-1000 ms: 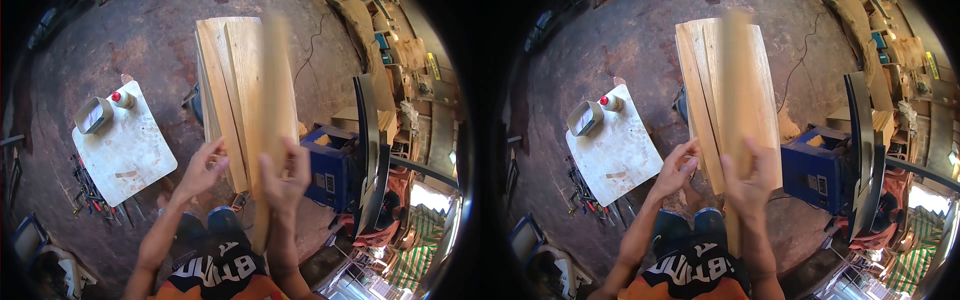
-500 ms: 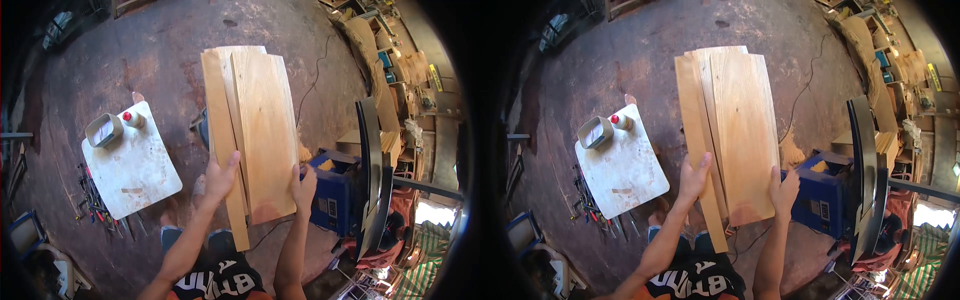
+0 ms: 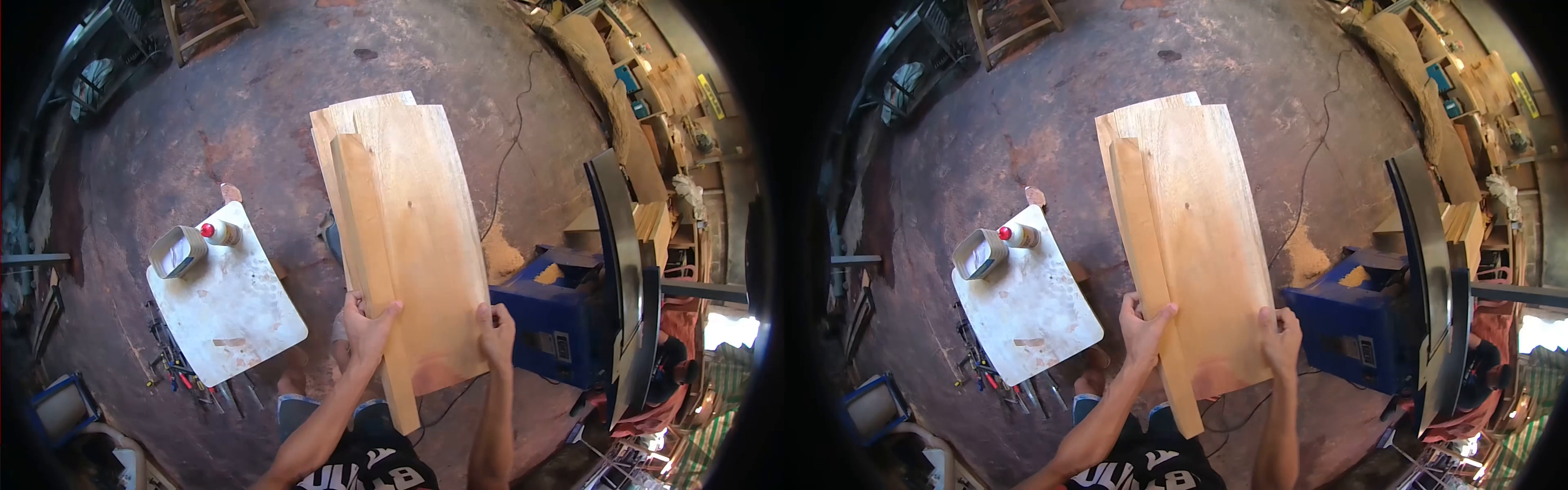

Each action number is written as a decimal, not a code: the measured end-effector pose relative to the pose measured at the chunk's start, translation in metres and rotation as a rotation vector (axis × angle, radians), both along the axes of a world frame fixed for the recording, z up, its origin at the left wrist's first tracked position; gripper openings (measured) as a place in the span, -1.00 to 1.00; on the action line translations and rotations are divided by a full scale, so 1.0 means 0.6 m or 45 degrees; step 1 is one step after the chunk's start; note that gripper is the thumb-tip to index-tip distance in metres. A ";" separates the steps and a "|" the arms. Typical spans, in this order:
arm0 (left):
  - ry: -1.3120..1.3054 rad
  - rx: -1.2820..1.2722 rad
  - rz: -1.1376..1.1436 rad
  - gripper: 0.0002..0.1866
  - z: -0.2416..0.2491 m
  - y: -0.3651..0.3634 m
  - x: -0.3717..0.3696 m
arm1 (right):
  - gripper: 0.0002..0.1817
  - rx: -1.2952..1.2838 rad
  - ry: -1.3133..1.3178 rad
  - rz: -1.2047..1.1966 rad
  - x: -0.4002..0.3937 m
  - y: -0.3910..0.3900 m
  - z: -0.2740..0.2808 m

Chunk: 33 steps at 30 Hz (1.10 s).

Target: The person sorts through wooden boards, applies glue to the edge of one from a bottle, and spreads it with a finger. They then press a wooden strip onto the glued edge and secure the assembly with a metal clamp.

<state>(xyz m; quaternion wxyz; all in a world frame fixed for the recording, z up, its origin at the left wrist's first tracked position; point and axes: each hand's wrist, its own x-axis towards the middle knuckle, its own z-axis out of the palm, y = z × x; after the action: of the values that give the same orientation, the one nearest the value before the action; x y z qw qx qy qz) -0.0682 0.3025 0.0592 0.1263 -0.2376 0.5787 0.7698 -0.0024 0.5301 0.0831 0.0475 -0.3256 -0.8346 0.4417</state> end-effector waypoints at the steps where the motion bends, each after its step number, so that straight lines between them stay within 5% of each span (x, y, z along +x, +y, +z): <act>1: -0.026 0.120 0.048 -0.55 0.010 -0.001 0.003 | -0.55 -0.177 -0.037 0.007 -0.003 0.002 0.022; 3: 0.005 0.233 0.083 -0.58 0.019 0.000 0.003 | -0.57 -0.187 -0.187 0.039 -0.010 0.011 0.050; 6: -0.075 0.380 0.086 -0.61 0.049 0.005 0.005 | -0.62 -0.812 -0.128 -0.319 -0.038 0.009 0.091; 9: -0.077 0.338 0.014 -0.55 0.055 0.008 -0.001 | -0.57 -0.197 -0.322 0.197 -0.028 0.041 0.069; 12: -0.038 -0.258 -0.210 -0.50 0.040 -0.018 0.001 | -0.55 -0.241 -0.286 0.145 -0.028 -0.020 0.116; 19: -0.082 0.148 -0.207 -0.42 0.050 -0.131 0.036 | -0.43 -0.064 -0.346 0.232 0.077 -0.127 0.145; 26: -0.031 0.324 -0.248 -0.38 0.031 -0.348 0.086 | -0.26 -0.347 -0.206 0.144 0.207 -0.333 0.116; 33: -0.296 0.440 -0.674 -0.39 -0.050 -0.626 0.108 | -0.26 -0.326 -0.089 -0.063 0.344 -0.654 -0.043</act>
<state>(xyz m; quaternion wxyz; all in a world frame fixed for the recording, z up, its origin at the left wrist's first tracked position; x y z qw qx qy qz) -0.0034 -0.0731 0.0294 0.4255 -0.1401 0.4631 0.7648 0.2039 0.1379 0.0575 -0.0128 -0.3648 -0.7642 0.5317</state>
